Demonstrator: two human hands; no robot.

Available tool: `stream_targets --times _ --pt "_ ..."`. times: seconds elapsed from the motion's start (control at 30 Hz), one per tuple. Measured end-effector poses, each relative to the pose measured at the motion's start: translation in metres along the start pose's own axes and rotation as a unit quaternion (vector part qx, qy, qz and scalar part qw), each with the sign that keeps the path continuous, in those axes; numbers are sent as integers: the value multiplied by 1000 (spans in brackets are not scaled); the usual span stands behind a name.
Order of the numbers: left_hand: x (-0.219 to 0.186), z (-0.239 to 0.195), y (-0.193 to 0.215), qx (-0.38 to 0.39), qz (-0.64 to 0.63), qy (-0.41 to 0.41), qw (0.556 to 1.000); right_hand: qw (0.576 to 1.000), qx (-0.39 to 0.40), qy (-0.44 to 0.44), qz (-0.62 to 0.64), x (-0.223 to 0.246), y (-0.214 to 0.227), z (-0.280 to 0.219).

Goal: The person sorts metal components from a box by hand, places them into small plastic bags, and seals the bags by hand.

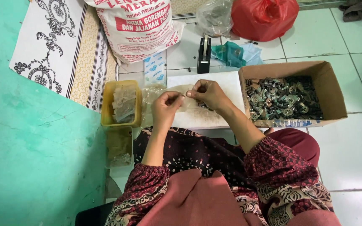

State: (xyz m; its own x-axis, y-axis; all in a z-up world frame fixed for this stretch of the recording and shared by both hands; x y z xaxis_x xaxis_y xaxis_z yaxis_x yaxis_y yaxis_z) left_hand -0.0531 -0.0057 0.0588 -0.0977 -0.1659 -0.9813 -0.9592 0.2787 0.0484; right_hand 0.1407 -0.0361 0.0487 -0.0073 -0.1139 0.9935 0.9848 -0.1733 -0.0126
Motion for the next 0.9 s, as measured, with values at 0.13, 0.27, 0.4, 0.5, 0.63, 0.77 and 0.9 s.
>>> stream_targets --times 0.13,0.27,0.4,0.5,0.63,0.77,0.9 --pt "-9 -2 11 -31 -17 0 999 995 -15 37 -89 29 6 -10" --pt "-14 -3 5 -26 -20 5 999 999 8 37 -33 32 12 -13" --pt "-16 10 7 -4 -81 -11 997 959 15 70 -274 3 42 -13" --pt "-34 9 9 22 -81 -4 996 852 99 106 -503 -3 39 -32" --pt "-62 3 12 38 -38 4 999 780 155 151 -587 -38 38 -44" --pt "-71 5 14 77 9 -7 997 777 139 157 -593 -43 42 -44" --pt "-80 -2 9 89 49 -5 995 824 83 113 -549 -48 43 -40"
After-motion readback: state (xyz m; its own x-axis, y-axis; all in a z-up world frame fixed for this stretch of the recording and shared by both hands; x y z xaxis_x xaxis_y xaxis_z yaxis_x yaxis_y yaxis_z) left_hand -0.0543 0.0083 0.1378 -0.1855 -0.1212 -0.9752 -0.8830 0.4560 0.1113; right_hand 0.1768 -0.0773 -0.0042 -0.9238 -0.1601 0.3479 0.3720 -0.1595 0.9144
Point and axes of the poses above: each hand's wrist, its own z-axis towards the middle knuckle, its own y-axis out of the back of the hand, x = y × z, the point moved 2 cm from there along z, towards the middle knuckle, and after that the axes turned 15 degrees about y, right-handed, at the moved point
